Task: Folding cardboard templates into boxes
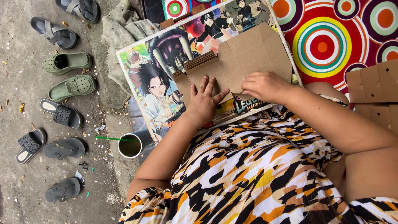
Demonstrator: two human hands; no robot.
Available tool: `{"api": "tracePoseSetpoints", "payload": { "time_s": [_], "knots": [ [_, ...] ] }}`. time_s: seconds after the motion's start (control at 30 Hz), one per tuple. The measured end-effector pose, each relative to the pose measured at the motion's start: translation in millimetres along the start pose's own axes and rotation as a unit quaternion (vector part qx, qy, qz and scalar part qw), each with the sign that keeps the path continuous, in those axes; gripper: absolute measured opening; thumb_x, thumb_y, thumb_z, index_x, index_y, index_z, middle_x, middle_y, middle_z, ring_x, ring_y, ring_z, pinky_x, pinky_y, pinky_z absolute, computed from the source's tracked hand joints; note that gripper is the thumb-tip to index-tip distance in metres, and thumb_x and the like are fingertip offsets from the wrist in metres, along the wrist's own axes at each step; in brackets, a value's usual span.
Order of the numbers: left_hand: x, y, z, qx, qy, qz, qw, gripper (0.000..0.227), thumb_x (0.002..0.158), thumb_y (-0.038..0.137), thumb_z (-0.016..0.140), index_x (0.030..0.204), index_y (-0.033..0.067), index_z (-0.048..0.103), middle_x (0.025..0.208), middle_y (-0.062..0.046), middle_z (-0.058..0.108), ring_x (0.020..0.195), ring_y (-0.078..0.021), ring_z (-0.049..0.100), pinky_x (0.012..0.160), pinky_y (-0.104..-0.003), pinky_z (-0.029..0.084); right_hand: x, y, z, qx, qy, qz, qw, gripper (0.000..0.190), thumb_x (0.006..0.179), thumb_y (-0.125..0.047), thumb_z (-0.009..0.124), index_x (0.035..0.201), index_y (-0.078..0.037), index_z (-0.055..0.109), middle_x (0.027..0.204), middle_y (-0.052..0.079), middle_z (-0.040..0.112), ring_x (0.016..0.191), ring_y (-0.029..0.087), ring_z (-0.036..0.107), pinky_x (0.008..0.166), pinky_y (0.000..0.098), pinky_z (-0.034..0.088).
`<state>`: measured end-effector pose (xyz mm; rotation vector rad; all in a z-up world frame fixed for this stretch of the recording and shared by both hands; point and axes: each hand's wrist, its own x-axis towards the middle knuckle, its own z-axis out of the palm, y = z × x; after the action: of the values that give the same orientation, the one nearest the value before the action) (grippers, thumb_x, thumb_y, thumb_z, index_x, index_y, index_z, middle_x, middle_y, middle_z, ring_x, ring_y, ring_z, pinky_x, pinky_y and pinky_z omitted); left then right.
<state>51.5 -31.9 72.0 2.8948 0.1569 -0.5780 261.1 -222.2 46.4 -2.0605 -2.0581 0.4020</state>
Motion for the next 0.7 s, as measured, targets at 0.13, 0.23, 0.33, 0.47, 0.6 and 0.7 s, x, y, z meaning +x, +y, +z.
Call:
{"api": "tracePoseSetpoints", "payload": {
  "time_s": [0.13,0.23,0.33,0.47,0.6,0.7],
  "knots": [
    [4,-5,3,-0.004,-0.005,-0.002,1.0,0.063,0.098,0.034,0.064,0.155,0.0463,0.039,0.165,-0.014,0.024,0.156,-0.0407,0.014,0.117,-0.069,0.027,-3,-25,-36,-0.011,-0.086,0.036,0.996,0.045,0.092,-0.041,0.071,0.128,-0.014,0.068,0.128,0.008,0.07,0.131,0.025,0.059,0.11,0.045,0.05],
    [9,-12,2,-0.006,-0.023,-0.005,1.0,0.065,0.098,0.038,0.065,0.155,0.0512,0.036,0.166,-0.011,0.022,0.157,-0.0378,0.013,0.117,-0.068,0.028,-15,-29,-38,-0.084,-0.088,0.038,0.992,0.069,0.076,-0.043,0.084,0.134,-0.013,0.063,0.141,0.015,0.06,0.142,0.032,0.047,0.117,0.0543,0.04],
    [10,-20,-5,-0.046,-0.038,0.004,0.998,0.061,0.097,0.034,0.066,0.152,0.0481,0.044,0.165,-0.009,0.024,0.157,-0.0372,0.015,0.117,-0.067,0.03,-32,-9,0,-0.138,-0.002,0.021,0.99,0.06,0.077,-0.036,0.082,0.13,-0.015,0.062,0.134,0.01,0.062,0.136,0.03,0.054,0.113,0.0512,0.045],
    [10,-25,-4,-0.029,-0.039,0.01,0.999,0.061,0.097,0.035,0.065,0.152,0.048,0.043,0.166,-0.008,0.024,0.157,-0.0359,0.015,0.118,-0.066,0.03,-40,-3,29,-0.138,0.161,-0.023,0.977,0.02,0.101,-0.027,0.062,0.115,-0.014,0.069,0.118,0.006,0.069,0.121,0.026,0.065,0.094,0.04,0.057],
    [-12,-3,-46,0.047,-0.055,-0.031,0.997,0.075,0.095,0.043,0.066,0.159,0.048,0.028,0.167,-0.01,0.025,0.158,-0.0359,0.009,0.117,-0.073,0.019,-37,-11,38,-0.165,0.221,-0.023,0.961,0.017,0.102,-0.026,0.062,0.113,-0.015,0.07,0.115,0.005,0.072,0.115,0.024,0.069,0.09,0.0372,0.059],
    [-30,30,-55,0.099,0.123,0.036,0.987,0.069,0.095,0.028,0.068,0.158,0.0252,0.041,0.161,-0.016,0.041,0.155,-0.0373,0.021,0.115,-0.074,0.022,-29,-29,33,-0.16,0.273,-0.032,0.948,0.017,0.103,-0.025,0.059,0.108,-0.012,0.069,0.114,0.006,0.07,0.116,0.026,0.069,0.088,0.038,0.058]
  ]
}}
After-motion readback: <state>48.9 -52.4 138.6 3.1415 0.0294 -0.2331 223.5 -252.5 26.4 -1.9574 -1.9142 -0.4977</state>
